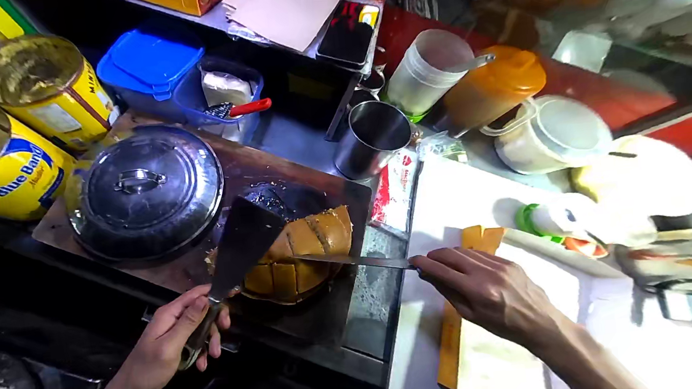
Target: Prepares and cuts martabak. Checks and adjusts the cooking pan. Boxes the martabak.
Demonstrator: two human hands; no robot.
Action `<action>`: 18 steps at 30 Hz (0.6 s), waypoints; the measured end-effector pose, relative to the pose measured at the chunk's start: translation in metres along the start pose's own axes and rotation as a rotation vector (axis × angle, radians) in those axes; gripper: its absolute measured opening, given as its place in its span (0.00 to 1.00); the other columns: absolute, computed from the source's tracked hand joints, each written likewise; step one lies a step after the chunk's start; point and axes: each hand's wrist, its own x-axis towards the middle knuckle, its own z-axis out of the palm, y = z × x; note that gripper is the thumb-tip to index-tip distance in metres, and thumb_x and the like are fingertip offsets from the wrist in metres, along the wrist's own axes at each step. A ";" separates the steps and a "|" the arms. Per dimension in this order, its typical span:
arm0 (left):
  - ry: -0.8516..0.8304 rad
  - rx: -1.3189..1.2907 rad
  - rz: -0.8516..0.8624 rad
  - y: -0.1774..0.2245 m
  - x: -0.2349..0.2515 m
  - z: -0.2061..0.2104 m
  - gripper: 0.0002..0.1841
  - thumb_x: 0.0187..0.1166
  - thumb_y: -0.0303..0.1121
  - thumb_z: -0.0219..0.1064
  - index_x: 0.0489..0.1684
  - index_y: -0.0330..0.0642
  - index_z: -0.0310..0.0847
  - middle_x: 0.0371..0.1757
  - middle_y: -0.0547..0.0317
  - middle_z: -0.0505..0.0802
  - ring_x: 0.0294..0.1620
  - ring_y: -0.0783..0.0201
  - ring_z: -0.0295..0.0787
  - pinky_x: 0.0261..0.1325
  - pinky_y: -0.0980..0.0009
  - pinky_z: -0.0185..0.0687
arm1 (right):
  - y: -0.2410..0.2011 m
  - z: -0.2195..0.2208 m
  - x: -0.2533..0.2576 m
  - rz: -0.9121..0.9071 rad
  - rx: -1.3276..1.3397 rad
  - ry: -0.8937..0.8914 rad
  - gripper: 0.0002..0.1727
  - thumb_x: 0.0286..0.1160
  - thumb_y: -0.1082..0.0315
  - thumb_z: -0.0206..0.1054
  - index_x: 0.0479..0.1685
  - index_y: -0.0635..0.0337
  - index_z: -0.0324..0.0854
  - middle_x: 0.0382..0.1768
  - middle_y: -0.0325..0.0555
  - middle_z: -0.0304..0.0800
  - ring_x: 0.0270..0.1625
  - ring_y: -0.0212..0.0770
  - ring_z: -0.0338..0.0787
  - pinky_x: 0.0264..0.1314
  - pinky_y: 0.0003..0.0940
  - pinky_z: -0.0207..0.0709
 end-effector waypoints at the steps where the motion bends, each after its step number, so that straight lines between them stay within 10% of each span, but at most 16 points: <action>1: -0.047 0.064 0.032 0.003 0.009 0.002 0.21 0.93 0.51 0.49 0.64 0.48 0.81 0.40 0.70 0.93 0.21 0.77 0.86 0.19 0.81 0.84 | 0.000 -0.011 0.005 -0.002 -0.022 -0.031 0.16 0.89 0.61 0.54 0.56 0.52 0.88 0.37 0.52 0.91 0.33 0.53 0.91 0.29 0.45 0.81; 5: -0.119 0.469 0.127 0.029 0.057 0.016 0.20 0.91 0.46 0.54 0.59 0.43 0.88 0.32 0.70 0.92 0.16 0.80 0.83 0.17 0.80 0.83 | -0.021 -0.074 0.049 -0.006 -0.157 -0.209 0.16 0.87 0.65 0.53 0.53 0.56 0.88 0.32 0.52 0.88 0.27 0.56 0.87 0.22 0.48 0.76; 10: -0.237 0.784 -0.085 0.064 0.098 0.021 0.21 0.91 0.49 0.56 0.65 0.44 0.87 0.33 0.62 0.93 0.16 0.75 0.85 0.19 0.76 0.84 | -0.090 -0.117 0.145 -0.018 -0.356 -0.404 0.09 0.70 0.75 0.63 0.23 0.56 0.85 0.15 0.45 0.76 0.19 0.48 0.80 0.27 0.46 0.69; 14: -0.271 0.883 -0.102 0.067 0.102 0.018 0.22 0.92 0.48 0.53 0.56 0.45 0.90 0.28 0.64 0.92 0.15 0.75 0.84 0.19 0.75 0.84 | -0.080 -0.100 0.166 -0.011 -0.338 -0.559 0.06 0.71 0.76 0.67 0.30 0.59 0.88 0.21 0.46 0.83 0.28 0.47 0.86 0.46 0.48 0.76; 18: -0.242 0.845 -0.114 0.062 0.101 0.017 0.22 0.91 0.49 0.52 0.52 0.46 0.90 0.29 0.69 0.92 0.16 0.77 0.85 0.19 0.76 0.84 | -0.059 -0.089 0.156 0.038 -0.337 -0.502 0.09 0.72 0.79 0.65 0.28 0.58 0.87 0.19 0.47 0.81 0.26 0.48 0.84 0.45 0.50 0.75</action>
